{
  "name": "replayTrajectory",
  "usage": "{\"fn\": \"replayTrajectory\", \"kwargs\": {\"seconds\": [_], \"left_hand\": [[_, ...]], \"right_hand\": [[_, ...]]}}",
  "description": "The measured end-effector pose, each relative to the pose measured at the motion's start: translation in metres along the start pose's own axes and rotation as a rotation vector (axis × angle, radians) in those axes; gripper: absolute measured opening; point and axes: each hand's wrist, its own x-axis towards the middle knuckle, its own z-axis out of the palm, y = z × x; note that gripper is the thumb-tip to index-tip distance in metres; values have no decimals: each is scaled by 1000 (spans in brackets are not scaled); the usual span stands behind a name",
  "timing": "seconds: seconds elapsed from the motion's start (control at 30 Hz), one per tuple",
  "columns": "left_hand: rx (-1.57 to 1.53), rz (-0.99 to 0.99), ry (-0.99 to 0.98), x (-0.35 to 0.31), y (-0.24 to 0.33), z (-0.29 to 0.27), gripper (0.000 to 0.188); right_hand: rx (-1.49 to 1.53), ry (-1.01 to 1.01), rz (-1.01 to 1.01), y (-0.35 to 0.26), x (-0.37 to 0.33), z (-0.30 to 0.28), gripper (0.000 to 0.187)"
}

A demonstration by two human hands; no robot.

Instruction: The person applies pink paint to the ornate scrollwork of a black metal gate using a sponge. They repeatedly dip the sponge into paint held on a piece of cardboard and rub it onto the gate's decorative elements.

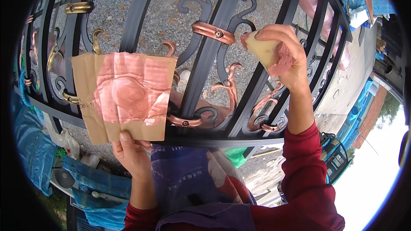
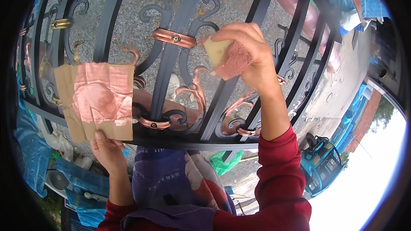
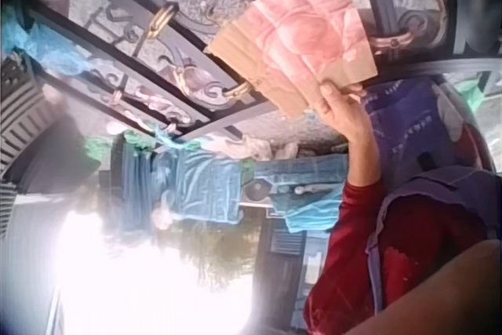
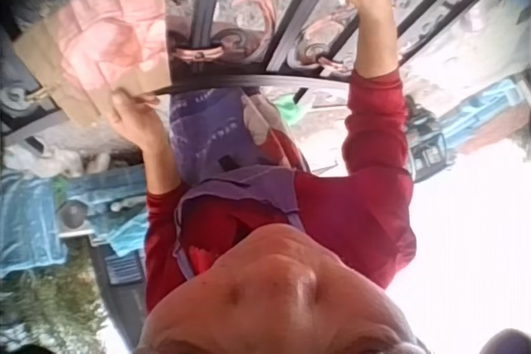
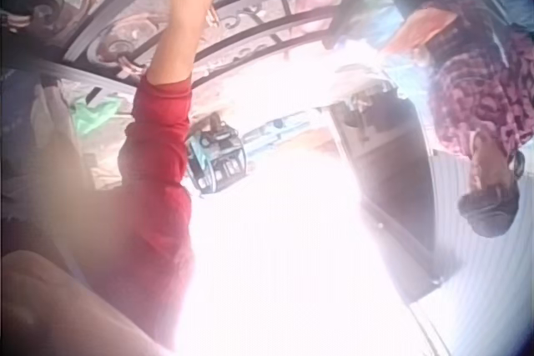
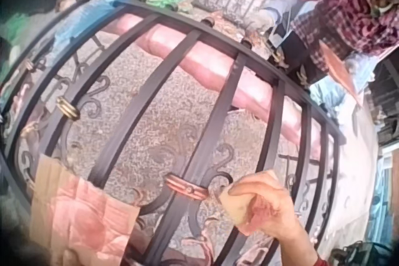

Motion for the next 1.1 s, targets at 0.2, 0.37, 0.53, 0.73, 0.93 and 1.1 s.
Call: {"fn": "replayTrajectory", "kwargs": {"seconds": [0.2, 0.37, 0.53, 0.73, 0.93, 1.1], "left_hand": [[6, -9, 40, 1, -2, -1, 30], [30, 1, 88, 0, -2, 1, 30], [21, 10, 30, 1, -1, -2, 28], [30, -5, 43, 0, 3, 3, 28], [21, -2, 20, 1, -2, 0, 34], [-13, -18, 15, -1, -1, -1, 34]], "right_hand": [[-28, -18, -36, 6, 6, 14, 52], [138, 112, 115, -2, -11, 10, 51], [-5, 40, 36, -7, 3, 14, 48], [-16, 158, 68, -13, -8, 10, 46], [-147, 76, -139, -34, 26, 30, 42], [-118, 108, -45, -33, 20, 18, 38]]}}
